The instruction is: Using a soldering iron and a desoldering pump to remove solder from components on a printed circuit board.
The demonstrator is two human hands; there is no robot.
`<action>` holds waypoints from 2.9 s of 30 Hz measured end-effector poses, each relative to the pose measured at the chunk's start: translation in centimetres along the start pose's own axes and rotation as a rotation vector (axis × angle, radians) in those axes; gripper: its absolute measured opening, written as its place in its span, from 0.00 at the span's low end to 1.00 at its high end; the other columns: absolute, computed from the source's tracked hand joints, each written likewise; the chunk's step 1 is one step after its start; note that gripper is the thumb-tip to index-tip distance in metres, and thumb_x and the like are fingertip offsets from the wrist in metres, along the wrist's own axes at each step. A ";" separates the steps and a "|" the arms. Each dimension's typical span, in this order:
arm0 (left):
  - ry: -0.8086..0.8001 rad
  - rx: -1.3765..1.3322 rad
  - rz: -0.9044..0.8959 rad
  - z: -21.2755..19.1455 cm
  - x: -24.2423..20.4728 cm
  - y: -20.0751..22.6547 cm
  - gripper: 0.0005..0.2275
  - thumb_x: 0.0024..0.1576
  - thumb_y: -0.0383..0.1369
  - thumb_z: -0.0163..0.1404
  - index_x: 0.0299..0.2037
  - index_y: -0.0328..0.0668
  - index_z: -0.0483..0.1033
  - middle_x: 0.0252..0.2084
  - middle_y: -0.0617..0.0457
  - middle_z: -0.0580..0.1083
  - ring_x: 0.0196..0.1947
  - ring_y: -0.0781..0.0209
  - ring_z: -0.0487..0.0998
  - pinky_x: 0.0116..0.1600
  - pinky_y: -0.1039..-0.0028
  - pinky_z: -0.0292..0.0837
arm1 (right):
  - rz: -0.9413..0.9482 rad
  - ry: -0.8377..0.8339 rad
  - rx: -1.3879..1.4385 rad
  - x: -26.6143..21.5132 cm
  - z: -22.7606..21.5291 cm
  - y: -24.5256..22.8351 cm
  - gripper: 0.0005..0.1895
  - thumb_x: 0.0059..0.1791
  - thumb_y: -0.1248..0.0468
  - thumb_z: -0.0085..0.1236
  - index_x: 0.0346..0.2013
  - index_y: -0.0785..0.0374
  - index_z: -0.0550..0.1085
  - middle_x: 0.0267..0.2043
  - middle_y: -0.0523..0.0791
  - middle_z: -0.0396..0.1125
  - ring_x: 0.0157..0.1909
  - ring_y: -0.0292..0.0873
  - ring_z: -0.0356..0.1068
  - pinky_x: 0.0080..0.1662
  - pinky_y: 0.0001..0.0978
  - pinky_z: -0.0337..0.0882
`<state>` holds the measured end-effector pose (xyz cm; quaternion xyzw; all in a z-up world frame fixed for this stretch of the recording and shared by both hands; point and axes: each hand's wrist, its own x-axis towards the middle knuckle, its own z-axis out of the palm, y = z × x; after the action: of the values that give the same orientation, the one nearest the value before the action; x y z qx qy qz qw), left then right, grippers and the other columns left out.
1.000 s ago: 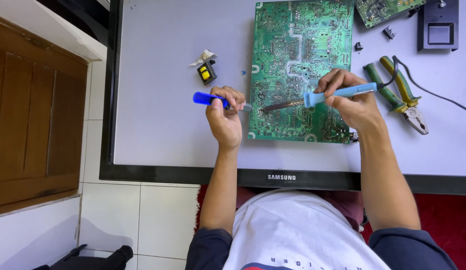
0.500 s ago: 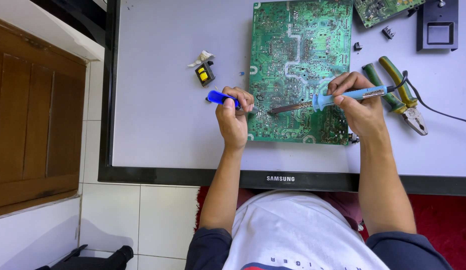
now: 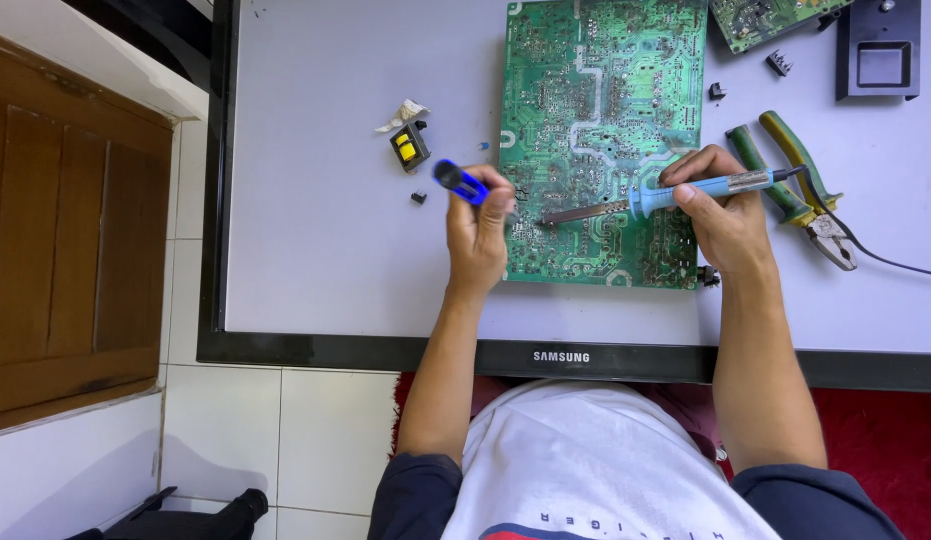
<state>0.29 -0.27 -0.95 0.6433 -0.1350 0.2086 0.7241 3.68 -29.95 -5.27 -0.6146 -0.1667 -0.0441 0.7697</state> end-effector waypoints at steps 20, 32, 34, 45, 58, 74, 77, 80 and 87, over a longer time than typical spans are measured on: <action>0.193 -0.235 -0.020 -4.9 0.1 -3.9 0.33 0.64 0.69 0.29 0.25 0.47 0.63 0.21 0.55 0.60 0.22 0.64 0.64 0.34 0.77 0.65 | 0.057 -0.037 -0.244 -0.5 2.1 -3.0 0.12 0.54 0.62 0.67 0.43 0.70 0.77 0.33 0.49 0.69 0.34 0.30 0.61 0.40 0.23 0.63; 0.121 -0.101 -0.038 -4.1 1.7 -1.1 0.19 0.68 0.44 0.39 0.25 0.45 0.64 0.21 0.55 0.61 0.23 0.63 0.64 0.36 0.75 0.65 | 0.039 0.004 -0.243 -1.1 2.1 -1.2 0.15 0.55 0.59 0.65 0.36 0.69 0.74 0.24 0.50 0.67 0.27 0.37 0.65 0.36 0.27 0.62; 0.123 -0.042 0.010 -3.8 2.0 -0.6 0.17 0.68 0.40 0.39 0.27 0.43 0.66 0.21 0.55 0.62 0.24 0.63 0.66 0.37 0.74 0.66 | 0.027 0.018 -0.225 -1.1 1.8 -0.8 0.15 0.56 0.58 0.64 0.35 0.68 0.73 0.23 0.49 0.66 0.27 0.35 0.66 0.36 0.25 0.62; 0.108 -0.082 0.063 -4.2 1.6 -3.2 0.16 0.68 0.37 0.38 0.27 0.44 0.64 0.20 0.56 0.60 0.21 0.65 0.63 0.34 0.76 0.64 | 0.033 -0.020 -0.226 -0.6 2.3 -1.6 0.12 0.54 0.65 0.65 0.34 0.70 0.73 0.20 0.50 0.65 0.26 0.36 0.66 0.35 0.26 0.64; 0.205 -0.144 0.058 -4.1 1.9 -3.8 0.21 0.73 0.42 0.33 0.27 0.43 0.63 0.17 0.57 0.58 0.18 0.66 0.62 0.30 0.79 0.61 | 0.041 -0.028 -0.249 -0.4 2.9 -2.0 0.10 0.52 0.65 0.66 0.33 0.68 0.74 0.19 0.50 0.66 0.25 0.36 0.63 0.35 0.27 0.61; 0.156 -0.049 0.041 -4.0 1.6 -3.1 0.20 0.73 0.42 0.33 0.28 0.44 0.64 0.20 0.56 0.61 0.22 0.65 0.65 0.34 0.78 0.65 | 0.002 0.032 -0.096 -0.6 2.2 -1.1 0.10 0.51 0.66 0.64 0.31 0.69 0.72 0.19 0.50 0.64 0.23 0.37 0.65 0.32 0.25 0.65; 0.112 -0.030 0.027 -3.9 1.5 -3.0 0.20 0.74 0.42 0.33 0.29 0.44 0.64 0.21 0.56 0.61 0.23 0.66 0.65 0.35 0.77 0.66 | -0.040 0.017 -0.019 -0.7 2.7 -1.1 0.11 0.51 0.68 0.61 0.28 0.69 0.70 0.18 0.49 0.62 0.22 0.37 0.62 0.31 0.26 0.64; 0.091 -0.029 0.022 -3.9 1.4 -3.4 0.20 0.74 0.42 0.34 0.30 0.44 0.64 0.22 0.56 0.62 0.25 0.65 0.66 0.37 0.77 0.66 | -0.067 0.000 0.016 -0.5 2.9 -1.0 0.10 0.50 0.69 0.61 0.27 0.70 0.69 0.17 0.48 0.61 0.21 0.37 0.62 0.31 0.26 0.62; 0.092 -0.057 -0.041 -3.9 1.3 -3.1 0.20 0.72 0.48 0.36 0.30 0.45 0.63 0.22 0.57 0.60 0.25 0.67 0.62 0.34 0.78 0.63 | -0.101 -0.028 0.055 -0.6 2.6 -0.5 0.09 0.49 0.71 0.59 0.27 0.69 0.68 0.17 0.48 0.61 0.21 0.36 0.63 0.32 0.26 0.61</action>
<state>2.60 3.49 -3.58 0.6148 -0.0945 0.2192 0.7517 2.43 -27.66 -4.49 -0.5845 -0.2094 -0.0697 0.7808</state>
